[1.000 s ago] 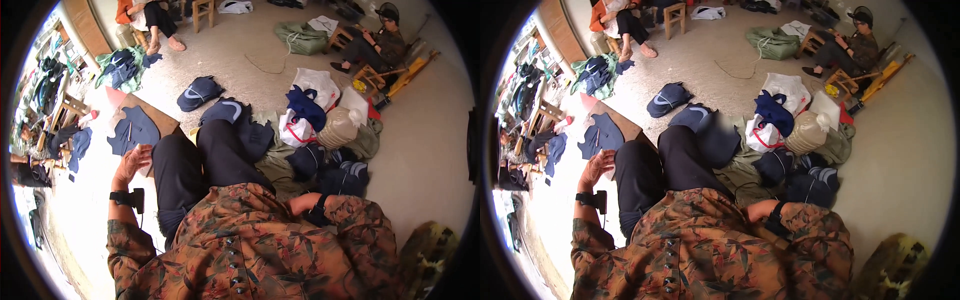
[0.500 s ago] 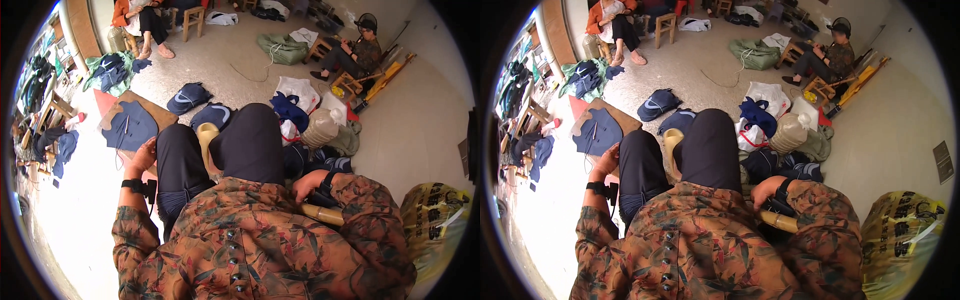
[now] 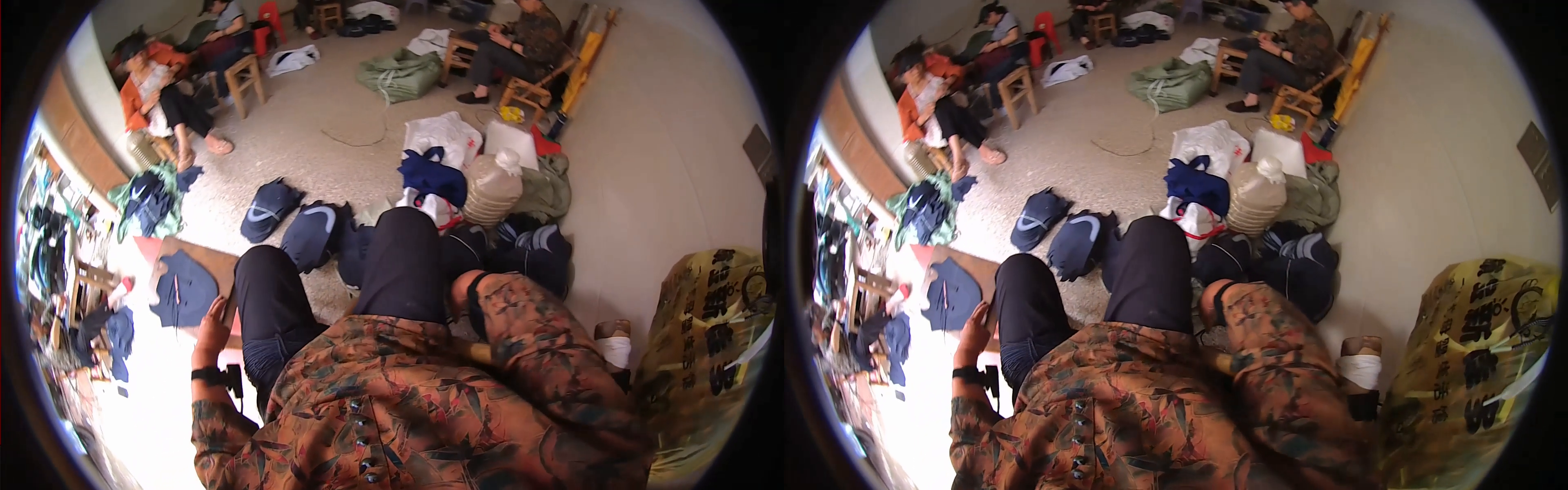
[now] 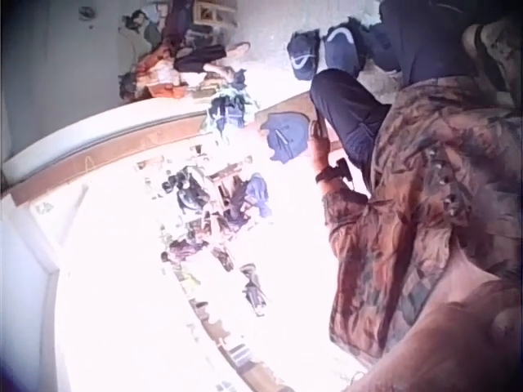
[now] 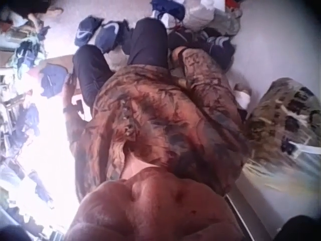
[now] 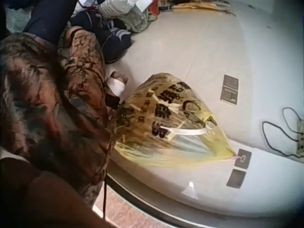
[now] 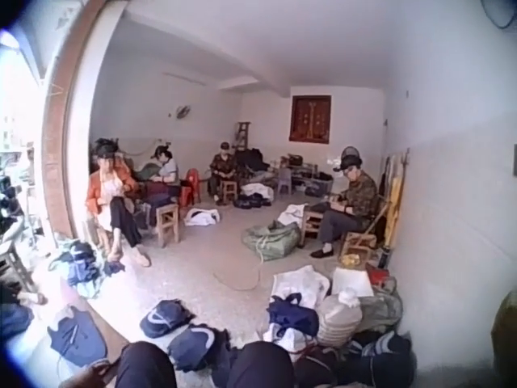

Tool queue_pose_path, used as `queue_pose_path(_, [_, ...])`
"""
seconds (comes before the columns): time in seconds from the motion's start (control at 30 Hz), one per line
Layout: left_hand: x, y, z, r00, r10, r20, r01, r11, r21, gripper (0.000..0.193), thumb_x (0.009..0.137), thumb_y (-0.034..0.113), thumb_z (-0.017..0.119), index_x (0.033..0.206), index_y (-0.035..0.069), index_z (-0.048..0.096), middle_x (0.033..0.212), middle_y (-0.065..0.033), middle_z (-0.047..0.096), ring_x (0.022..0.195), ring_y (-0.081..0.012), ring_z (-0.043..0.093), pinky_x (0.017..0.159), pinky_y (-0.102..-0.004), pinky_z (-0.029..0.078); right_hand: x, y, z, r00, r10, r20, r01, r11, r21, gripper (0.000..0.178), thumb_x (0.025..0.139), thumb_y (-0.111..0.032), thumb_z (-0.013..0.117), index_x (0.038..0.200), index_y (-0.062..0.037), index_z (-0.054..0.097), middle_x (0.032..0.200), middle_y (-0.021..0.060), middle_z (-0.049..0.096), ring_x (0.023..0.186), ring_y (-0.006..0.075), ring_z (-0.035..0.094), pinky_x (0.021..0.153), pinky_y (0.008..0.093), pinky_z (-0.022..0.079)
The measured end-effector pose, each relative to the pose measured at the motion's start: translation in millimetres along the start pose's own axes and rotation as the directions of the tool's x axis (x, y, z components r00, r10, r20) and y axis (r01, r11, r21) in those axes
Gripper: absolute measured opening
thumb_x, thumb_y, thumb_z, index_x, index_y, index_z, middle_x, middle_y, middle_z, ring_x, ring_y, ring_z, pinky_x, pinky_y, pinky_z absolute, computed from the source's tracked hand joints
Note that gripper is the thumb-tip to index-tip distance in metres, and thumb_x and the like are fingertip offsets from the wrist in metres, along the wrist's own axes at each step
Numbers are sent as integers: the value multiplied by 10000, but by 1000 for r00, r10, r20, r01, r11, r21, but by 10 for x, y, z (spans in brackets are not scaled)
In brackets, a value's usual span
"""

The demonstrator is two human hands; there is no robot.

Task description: Hand-stitching a shoe upper component using a needle and thread.

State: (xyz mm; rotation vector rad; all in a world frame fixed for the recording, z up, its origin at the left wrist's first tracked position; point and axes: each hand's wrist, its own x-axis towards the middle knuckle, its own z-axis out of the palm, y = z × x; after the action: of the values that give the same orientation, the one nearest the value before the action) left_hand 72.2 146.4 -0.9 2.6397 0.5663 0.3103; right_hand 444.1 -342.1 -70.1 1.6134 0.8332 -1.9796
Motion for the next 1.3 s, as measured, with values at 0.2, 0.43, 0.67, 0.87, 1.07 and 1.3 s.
queue_pose_path(0.2, [217, 234, -282, 951, -79, 300, 9, 974, 228, 507, 643, -31, 548, 1149, -17, 532, 1161, -247, 552, 1120, -368, 517, 937, -388, 431, -208, -420, 2, 985, 7, -172, -22, 996, -83, 538, 738, -325, 712, 1195, -72, 581, 1133, 102, 617, 1016, 214, 567, 852, 419, 447])
queue_pose_path(0.43, [1194, 1016, -493, 969, -213, 125, 205, 976, 71, 416, 695, -20, 593, 1109, -15, 553, 1026, -204, 623, 849, -311, 624, 731, -366, 499, 243, 155, -325, 542, -260, -799, 519, 851, 75, 483, 706, -367, 720, 1047, -34, 642, 1087, 114, 632, 912, 274, 607, 772, 418, 460])
queue_pose_path(0.67, [3144, 2502, 372, 951, 150, 272, -59, 947, -317, 444, 708, 28, 683, 1130, -26, 554, 1096, -179, 597, 1014, -294, 582, 834, -335, 476, 309, 1137, -339, 340, 595, -728, 915, -30, 403, 580, 735, -359, 722, 1170, -27, 527, 1025, 87, 582, 889, 182, 563, 704, 323, 477])
queue_pose_path(0.87, [3612, 3248, 1520, 638, 659, 399, -534, 751, -389, 446, 688, 63, 721, 1100, 10, 558, 1062, -174, 603, 1001, -331, 579, 851, -376, 471, 63, 1901, -639, 340, 787, -514, 936, -334, 108, 664, 775, -384, 685, 1270, -17, 438, 1186, 110, 502, 1040, 206, 515, 797, 346, 463])
queue_pose_path(1.07, [3241, 2595, 1495, 756, 244, 608, -120, 964, -237, 392, 683, 57, 693, 1053, 4, 574, 967, -176, 606, 923, -356, 587, 802, -403, 479, -26, 2239, -885, -33, 894, -446, 982, 111, 150, 712, 757, -373, 697, 1269, 31, 411, 1221, 200, 486, 1094, 321, 490, 906, 413, 405])
queue_pose_path(1.3, [3084, 2067, 1335, 788, 307, 534, -310, 947, -87, 358, 639, 52, 684, 978, 10, 579, 963, -162, 605, 921, -350, 561, 823, -420, 457, -1001, 2790, -1564, -728, 600, -331, 483, 792, 372, 647, 660, -291, 733, 1176, 16, 492, 1014, 211, 569, 1054, 393, 484, 888, 430, 412])
